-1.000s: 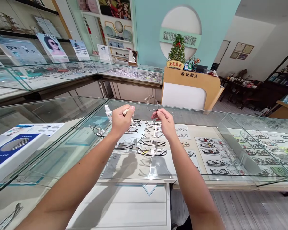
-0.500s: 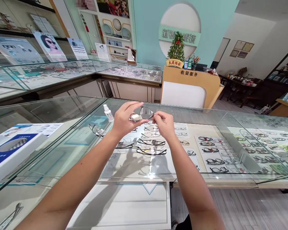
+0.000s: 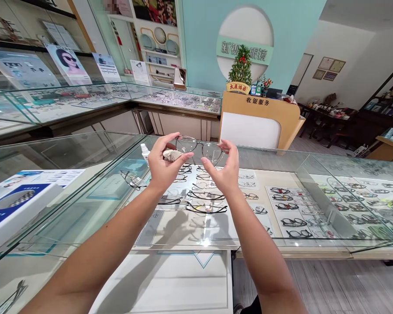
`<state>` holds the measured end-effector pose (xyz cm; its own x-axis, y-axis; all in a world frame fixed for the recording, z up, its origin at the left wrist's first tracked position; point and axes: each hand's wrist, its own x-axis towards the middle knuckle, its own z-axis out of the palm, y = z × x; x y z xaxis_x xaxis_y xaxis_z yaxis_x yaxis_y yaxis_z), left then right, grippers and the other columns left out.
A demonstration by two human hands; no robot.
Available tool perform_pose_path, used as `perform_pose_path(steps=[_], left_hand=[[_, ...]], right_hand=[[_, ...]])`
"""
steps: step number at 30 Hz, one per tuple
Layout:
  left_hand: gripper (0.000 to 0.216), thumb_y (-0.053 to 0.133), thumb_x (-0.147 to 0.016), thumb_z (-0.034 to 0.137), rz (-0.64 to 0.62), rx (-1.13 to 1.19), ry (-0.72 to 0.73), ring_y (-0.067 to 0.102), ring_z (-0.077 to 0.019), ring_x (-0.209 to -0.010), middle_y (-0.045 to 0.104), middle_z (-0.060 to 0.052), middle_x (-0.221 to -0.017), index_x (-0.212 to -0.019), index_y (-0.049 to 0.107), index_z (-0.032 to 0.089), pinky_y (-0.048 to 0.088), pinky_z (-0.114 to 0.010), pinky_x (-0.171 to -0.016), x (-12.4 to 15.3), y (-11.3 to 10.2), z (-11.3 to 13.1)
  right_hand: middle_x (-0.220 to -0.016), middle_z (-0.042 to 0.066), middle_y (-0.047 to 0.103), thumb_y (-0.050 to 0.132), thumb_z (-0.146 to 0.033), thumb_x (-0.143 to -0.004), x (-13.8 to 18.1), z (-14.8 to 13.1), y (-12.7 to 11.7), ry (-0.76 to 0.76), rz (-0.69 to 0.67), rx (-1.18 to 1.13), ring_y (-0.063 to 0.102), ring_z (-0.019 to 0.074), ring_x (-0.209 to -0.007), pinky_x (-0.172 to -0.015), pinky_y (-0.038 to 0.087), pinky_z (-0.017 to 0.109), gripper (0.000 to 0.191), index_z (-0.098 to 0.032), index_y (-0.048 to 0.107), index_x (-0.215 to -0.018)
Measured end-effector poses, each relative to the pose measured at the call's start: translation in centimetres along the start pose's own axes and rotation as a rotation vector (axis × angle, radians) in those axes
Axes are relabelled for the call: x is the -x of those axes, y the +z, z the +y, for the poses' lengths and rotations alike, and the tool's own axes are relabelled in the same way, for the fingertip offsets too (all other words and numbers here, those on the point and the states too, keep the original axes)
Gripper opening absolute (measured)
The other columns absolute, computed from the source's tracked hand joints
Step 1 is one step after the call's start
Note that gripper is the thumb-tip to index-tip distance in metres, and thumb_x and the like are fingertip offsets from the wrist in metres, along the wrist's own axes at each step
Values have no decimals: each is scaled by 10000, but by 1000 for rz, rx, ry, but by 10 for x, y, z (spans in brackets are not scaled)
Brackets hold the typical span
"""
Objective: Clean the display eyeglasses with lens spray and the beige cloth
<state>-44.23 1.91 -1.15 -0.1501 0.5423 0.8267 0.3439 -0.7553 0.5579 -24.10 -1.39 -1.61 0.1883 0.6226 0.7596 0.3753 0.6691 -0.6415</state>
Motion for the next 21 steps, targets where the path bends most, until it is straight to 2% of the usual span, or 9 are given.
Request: perform_pose_path(steps=[2, 5, 9, 14, 18, 21], left_hand=[[667, 934, -846, 642, 29, 33, -41, 639, -197, -900, 770, -97, -1281, -1358, 756, 254, 565, -366, -862, 1, 1, 0], [659, 949, -843, 610, 44, 73, -113, 630, -182, -883, 762, -97, -1288, -1359, 740, 257, 556, -344, -830, 2, 3, 1], [630, 972, -827, 582, 40, 98, -141, 625, -175, -892, 743, -87, -1243, -1308, 730, 256, 537, -322, -794, 3, 5, 0], [612, 996, -804, 561, 50, 87, -116, 641, -190, -933, 731, -69, -1199, -1276, 722, 284, 542, -333, -789, 6, 9, -8], [606, 996, -813, 537, 41, 73, -90, 647, -193, -929, 726, -71, -1223, -1296, 715, 304, 552, -345, -775, 7, 10, -13], [609, 992, -824, 514, 36, 67, -82, 648, -189, -929, 714, -72, -1247, -1320, 702, 313, 552, -339, -763, 9, 11, -14]], right_hand=[[-1366, 132, 697, 850, -578, -892, 1, 0, 2, 18, 4, 22, 655, 324, -1268, -1168, 479, 537, 683, -300, 594, -1461], [-1253, 116, 728, 831, -591, -916, 0, 1, 2, 34, 8, 42, 643, 315, -1203, -1142, 478, 532, 584, -292, 641, -1380], [-1179, 105, 723, 798, -580, -945, 0, 4, 2, -4, 50, 85, 636, 301, -1134, -1062, 491, 496, 480, -272, 673, -1291], [-1169, 83, 714, 786, -592, -944, 1, 11, 3, -72, 108, 138, 652, 291, -1123, -1002, 518, 484, 525, -273, 639, -1334], [-1195, 84, 721, 805, -627, -930, 1, 13, 4, -65, 109, 158, 669, 296, -1153, -1022, 531, 504, 604, -285, 612, -1389], [-1206, 85, 736, 802, -642, -935, 0, 14, 4, -54, 105, 177, 675, 299, -1159, -1044, 532, 519, 591, -294, 628, -1380]])
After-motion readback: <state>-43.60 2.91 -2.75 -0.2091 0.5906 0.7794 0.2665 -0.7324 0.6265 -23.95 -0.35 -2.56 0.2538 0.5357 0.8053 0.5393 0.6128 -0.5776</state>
